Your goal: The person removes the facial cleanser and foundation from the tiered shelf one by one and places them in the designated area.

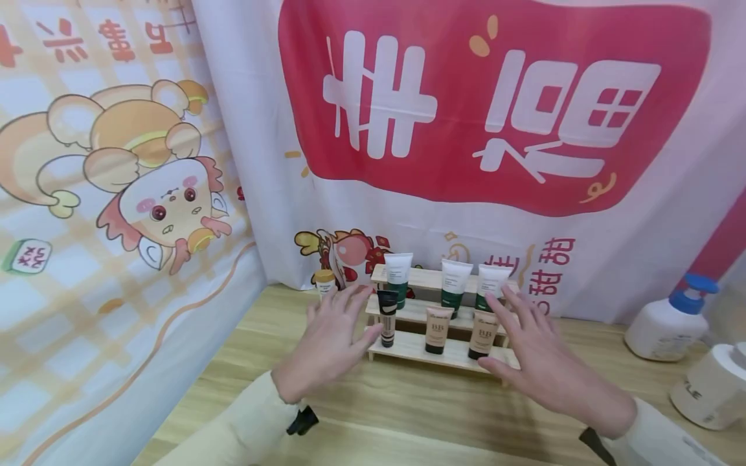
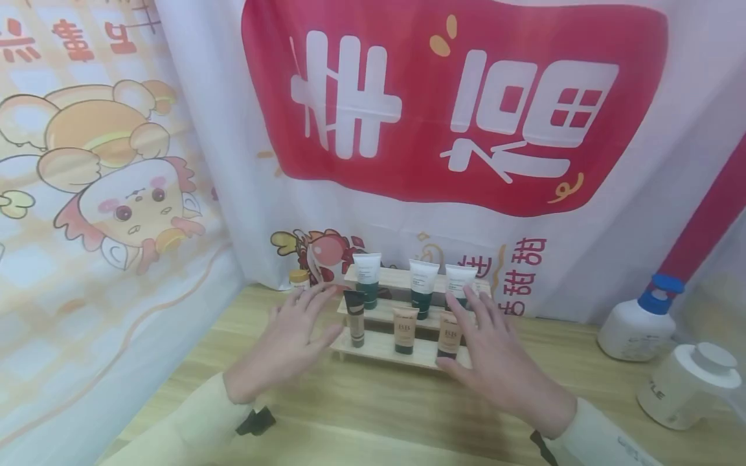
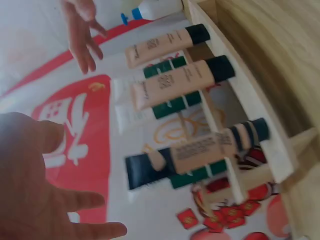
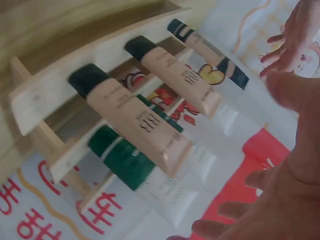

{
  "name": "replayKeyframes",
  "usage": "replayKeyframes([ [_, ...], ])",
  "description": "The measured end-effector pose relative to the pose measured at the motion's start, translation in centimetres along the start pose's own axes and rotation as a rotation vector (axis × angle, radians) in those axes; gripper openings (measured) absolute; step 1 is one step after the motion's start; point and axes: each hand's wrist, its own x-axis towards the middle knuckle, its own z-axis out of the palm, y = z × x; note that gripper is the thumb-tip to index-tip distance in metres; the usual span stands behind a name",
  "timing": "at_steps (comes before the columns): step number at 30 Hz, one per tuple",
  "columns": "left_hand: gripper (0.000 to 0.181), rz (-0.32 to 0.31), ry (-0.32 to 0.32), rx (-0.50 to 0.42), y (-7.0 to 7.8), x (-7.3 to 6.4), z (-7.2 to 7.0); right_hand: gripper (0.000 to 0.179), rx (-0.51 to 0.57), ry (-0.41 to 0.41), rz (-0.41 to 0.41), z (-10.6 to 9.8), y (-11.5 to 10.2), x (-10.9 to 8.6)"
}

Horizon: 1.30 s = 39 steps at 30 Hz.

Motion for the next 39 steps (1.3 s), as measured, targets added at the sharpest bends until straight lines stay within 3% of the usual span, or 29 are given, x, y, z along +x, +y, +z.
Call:
replayKeyframes([
  [5,0.047,0.019,0.032,-0.042,-2.6,0.7,2.0,0.082,0.075,0.190,-0.107,1.6,2.0,0.4],
  [8,0.039,0.016,-0.014,-0.102,-4.2,1.2,3.6,0.069,0.102,0.297,-0.131,2.6,3.1,0.8],
  [12,0.034,0.019,-0.104,-0.216,-6.0,2.1,5.8,0.053,0.140,0.357,-0.107,3.8,4.2,1.0],
  [20,0.030,0.037,-0.143,-0.259,-8.1,2.9,8.8,0.048,0.183,0.401,-0.109,5.7,5.4,1.5],
  [28,0.025,0.054,-0.166,-0.263,-8.4,3.0,9.7,0.050,0.210,0.383,-0.071,6.5,5.9,1.6],
  [39,0.027,0.003,-0.222,-0.288,-8.3,3.2,10.5,0.039,0.219,0.416,-0.038,7.7,5.5,2.3],
])
